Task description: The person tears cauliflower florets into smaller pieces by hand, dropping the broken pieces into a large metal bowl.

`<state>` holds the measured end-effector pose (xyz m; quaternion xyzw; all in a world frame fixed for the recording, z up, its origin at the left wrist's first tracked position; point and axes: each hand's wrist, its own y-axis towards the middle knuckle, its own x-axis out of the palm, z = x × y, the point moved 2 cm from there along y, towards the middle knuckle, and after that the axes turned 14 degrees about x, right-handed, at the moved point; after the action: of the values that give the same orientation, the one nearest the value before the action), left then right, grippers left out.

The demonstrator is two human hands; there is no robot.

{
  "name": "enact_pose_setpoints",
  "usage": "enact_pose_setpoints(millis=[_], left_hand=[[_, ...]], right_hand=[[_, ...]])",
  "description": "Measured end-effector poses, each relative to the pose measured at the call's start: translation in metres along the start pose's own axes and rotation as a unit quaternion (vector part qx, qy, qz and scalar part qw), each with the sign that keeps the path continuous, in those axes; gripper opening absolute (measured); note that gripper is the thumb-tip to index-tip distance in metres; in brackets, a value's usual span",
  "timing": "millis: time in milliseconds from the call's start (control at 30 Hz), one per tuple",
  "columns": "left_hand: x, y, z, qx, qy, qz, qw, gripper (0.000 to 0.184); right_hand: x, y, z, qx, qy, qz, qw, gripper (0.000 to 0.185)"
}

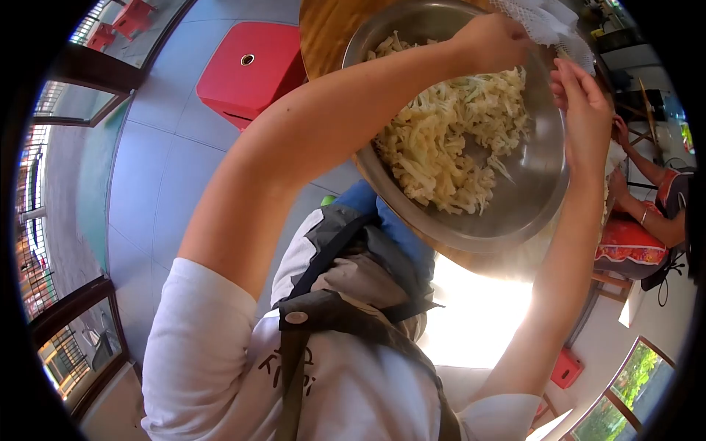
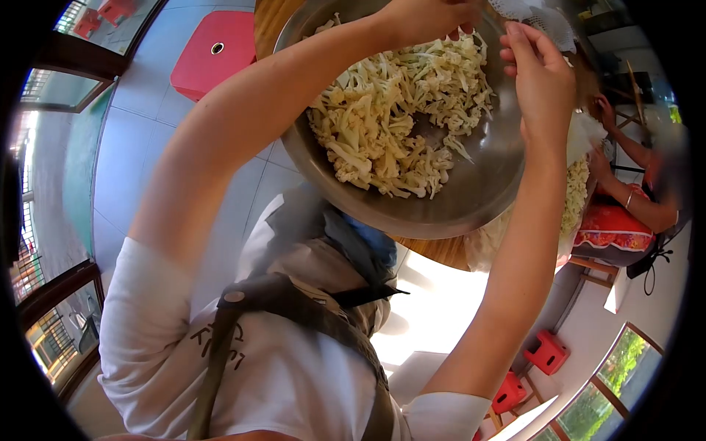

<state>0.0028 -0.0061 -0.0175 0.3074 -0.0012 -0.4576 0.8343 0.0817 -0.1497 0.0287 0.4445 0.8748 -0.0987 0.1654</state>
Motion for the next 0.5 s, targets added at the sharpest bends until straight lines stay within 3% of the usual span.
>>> enact_pose_setpoints(millis=[33,133,200,267,367,500], left_hand=[[0.008,-0.001,-0.001,0.008,0.021,-0.024,0.999,0.033],[0.023,-0.016,0.009,0.050,0.068,-0.240,0.967,0.034],[0.040,-0.028,0.007,0.094,0.082,-0.306,0.944,0.032],[0.052,-0.038,0.020,0.070,0.103,-0.488,0.864,0.038],[0.070,-0.059,0.037,0.070,0.113,-0.591,0.795,0.041],[0.098,-0.088,0.020,0.053,0.099,-0.573,0.812,0.040]], right_hand=[[-0.010,-0.007,0.002,0.012,-0.001,0.006,1.000,0.024],[-0.031,-0.035,0.025,0.037,-0.049,0.021,0.998,0.024],[-0.032,-0.048,0.048,0.053,-0.070,0.020,0.996,0.024],[-0.030,-0.058,0.066,0.068,-0.075,0.019,0.995,0.024],[-0.025,-0.064,0.067,0.026,-0.051,0.058,0.997,0.024],[-0.016,-0.063,0.061,0.027,-0.033,0.066,0.997,0.023]])
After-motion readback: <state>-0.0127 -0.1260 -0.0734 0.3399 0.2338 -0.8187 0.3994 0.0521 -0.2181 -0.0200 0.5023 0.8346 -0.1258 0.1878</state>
